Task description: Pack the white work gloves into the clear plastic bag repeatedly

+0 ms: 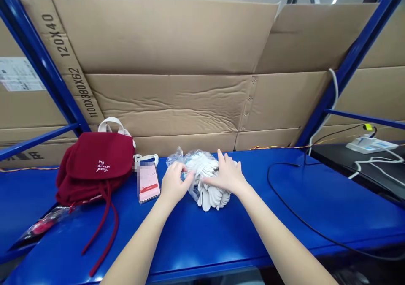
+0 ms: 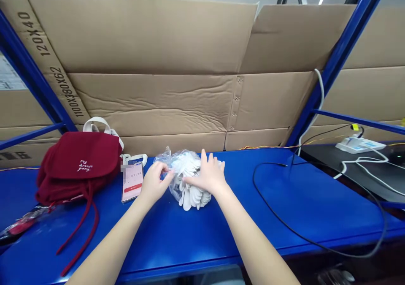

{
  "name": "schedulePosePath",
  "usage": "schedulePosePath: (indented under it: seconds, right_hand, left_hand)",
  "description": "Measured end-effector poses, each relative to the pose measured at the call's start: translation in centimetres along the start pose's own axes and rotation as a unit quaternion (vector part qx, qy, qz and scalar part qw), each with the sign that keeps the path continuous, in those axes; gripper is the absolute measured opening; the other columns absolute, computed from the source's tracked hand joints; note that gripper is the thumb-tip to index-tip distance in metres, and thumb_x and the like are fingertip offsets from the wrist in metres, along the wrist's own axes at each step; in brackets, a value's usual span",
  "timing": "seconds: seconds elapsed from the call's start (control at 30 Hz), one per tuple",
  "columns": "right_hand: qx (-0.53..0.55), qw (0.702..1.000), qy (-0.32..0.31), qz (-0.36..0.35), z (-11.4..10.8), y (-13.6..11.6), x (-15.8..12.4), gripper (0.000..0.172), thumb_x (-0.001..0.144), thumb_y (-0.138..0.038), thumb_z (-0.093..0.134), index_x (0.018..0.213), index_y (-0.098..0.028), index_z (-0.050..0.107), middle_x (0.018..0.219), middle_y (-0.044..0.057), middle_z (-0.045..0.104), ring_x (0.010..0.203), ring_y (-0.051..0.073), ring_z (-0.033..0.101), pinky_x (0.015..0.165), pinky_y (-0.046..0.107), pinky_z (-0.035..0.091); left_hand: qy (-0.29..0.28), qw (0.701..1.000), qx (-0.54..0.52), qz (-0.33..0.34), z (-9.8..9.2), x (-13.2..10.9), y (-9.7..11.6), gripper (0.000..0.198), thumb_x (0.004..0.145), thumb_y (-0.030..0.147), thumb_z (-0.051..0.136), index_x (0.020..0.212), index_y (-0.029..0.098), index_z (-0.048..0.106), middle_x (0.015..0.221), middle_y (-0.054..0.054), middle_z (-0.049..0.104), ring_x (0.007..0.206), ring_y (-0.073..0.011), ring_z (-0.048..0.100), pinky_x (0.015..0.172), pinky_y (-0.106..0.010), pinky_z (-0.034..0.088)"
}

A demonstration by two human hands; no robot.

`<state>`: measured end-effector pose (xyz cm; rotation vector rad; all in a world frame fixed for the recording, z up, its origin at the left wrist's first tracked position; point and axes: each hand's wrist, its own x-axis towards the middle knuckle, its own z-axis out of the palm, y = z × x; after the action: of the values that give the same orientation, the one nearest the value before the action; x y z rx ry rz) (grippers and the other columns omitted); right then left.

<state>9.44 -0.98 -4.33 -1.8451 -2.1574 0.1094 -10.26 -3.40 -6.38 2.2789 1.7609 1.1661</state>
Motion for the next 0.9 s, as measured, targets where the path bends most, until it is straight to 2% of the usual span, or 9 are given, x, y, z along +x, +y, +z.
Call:
schedulePosePath:
  seconds: [0.07,0.13,0.4,0.53,0.63,0.7,0.77,0.83,0.9]
  right_hand:
    - [0.007,1.000,-0.023,-0.006,0.9,0.8,-0.6,0.117,0.055,-0.075,0.060,0.143,-0.012,0.017,0.141,0.026,0.034,0.134,0.044,0.023,0.102,0.066,0.010]
    - [0.015,1.000,-0.020,-0.016,1.9,1.1,-1.3,0.113,0.053,-0.072,0.063,0.140,-0.013,0.023,0.135,0.024,0.042,0.131,0.041,0.030,0.102,0.066,0.010]
    - [0.046,0.998,0.031,-0.018,3.3,0.7,-4.0,0.106,0.053,-0.061,0.070,0.137,-0.016,0.024,0.130,0.020,0.044,0.122,0.037,0.042,0.093,0.051,0.039]
    - [0.006,0.999,0.034,-0.010,3.2,0.4,-4.6,0.065,0.067,-0.039,0.066,0.123,-0.016,0.041,0.114,0.016,0.054,0.103,0.030,0.054,0.075,0.037,0.047]
    - [-0.035,0.997,0.057,-0.036,3.2,0.0,-4.9,0.058,0.071,-0.031,0.063,0.124,-0.021,0.043,0.115,0.013,0.054,0.102,0.028,0.054,0.072,0.033,0.047]
    - [-0.052,0.994,0.066,-0.068,3.2,-0.2,-5.1,0.054,0.072,-0.029,0.063,0.123,-0.023,0.047,0.118,0.013,0.053,0.105,0.028,0.052,0.076,0.034,0.048]
    - [-0.065,0.990,0.064,-0.105,3.3,-0.3,-5.0,0.047,0.073,-0.029,0.063,0.119,-0.023,0.052,0.119,0.014,0.054,0.108,0.030,0.051,0.081,0.036,0.047]
    - [-0.067,0.988,0.049,-0.132,3.6,-0.3,-4.8,0.042,0.075,-0.028,0.060,0.116,-0.018,0.057,0.117,0.016,0.057,0.110,0.032,0.051,0.085,0.040,0.046]
    - [-0.053,0.987,0.024,-0.150,3.9,-0.4,-4.2,0.041,0.078,-0.025,0.055,0.117,-0.013,0.058,0.114,0.019,0.060,0.110,0.035,0.053,0.089,0.044,0.045]
  left_hand:
    - [0.017,0.999,-0.020,0.020,0.6,1.1,-0.2,0.030,0.085,0.040,0.049,0.104,0.019,0.058,0.112,-0.010,0.061,0.107,-0.0253,0.054,0.093,-0.038,0.040]
    - [-0.016,0.999,-0.030,0.032,1.4,2.3,0.0,0.040,0.086,0.042,0.048,0.118,0.019,0.054,0.130,-0.011,0.053,0.125,-0.0288,0.043,0.105,-0.043,0.031]
    - [-0.162,0.975,-0.107,0.113,3.2,5.8,2.2,0.064,0.074,0.054,0.062,0.130,0.024,0.052,0.140,-0.010,0.046,0.132,-0.0327,0.036,0.110,-0.048,0.024]
    - [-0.227,0.964,-0.087,0.112,3.3,5.8,3.1,0.031,0.085,0.044,0.048,0.102,0.029,0.070,0.141,-0.004,0.046,0.140,-0.0326,0.020,0.111,-0.059,0.005]
    - [-0.238,0.961,-0.057,0.130,3.3,6.2,4.1,0.032,0.089,0.036,0.041,0.085,0.028,0.072,0.140,0.001,0.048,0.141,-0.0291,0.019,0.111,-0.058,0.000]
    - [-0.245,0.956,-0.055,0.154,3.2,6.5,5.0,0.032,0.089,0.033,0.041,0.084,0.027,0.072,0.129,0.000,0.058,0.136,-0.0280,0.030,0.112,-0.055,0.007]
    - [-0.268,0.943,-0.082,0.180,3.3,6.7,5.9,0.033,0.089,0.031,0.040,0.080,0.026,0.072,0.107,-0.001,0.070,0.120,-0.0259,0.051,0.108,-0.046,0.025]
    - [-0.284,0.931,-0.138,0.180,3.6,6.5,6.9,0.032,0.088,0.032,0.042,0.075,0.025,0.071,0.088,0.000,0.073,0.095,-0.0220,0.064,0.093,-0.033,0.042]
    - [-0.260,0.939,-0.183,0.130,3.8,5.9,7.9,0.024,0.082,0.034,0.052,0.069,0.024,0.070,0.079,0.001,0.073,0.079,-0.0196,0.066,0.079,-0.027,0.047]
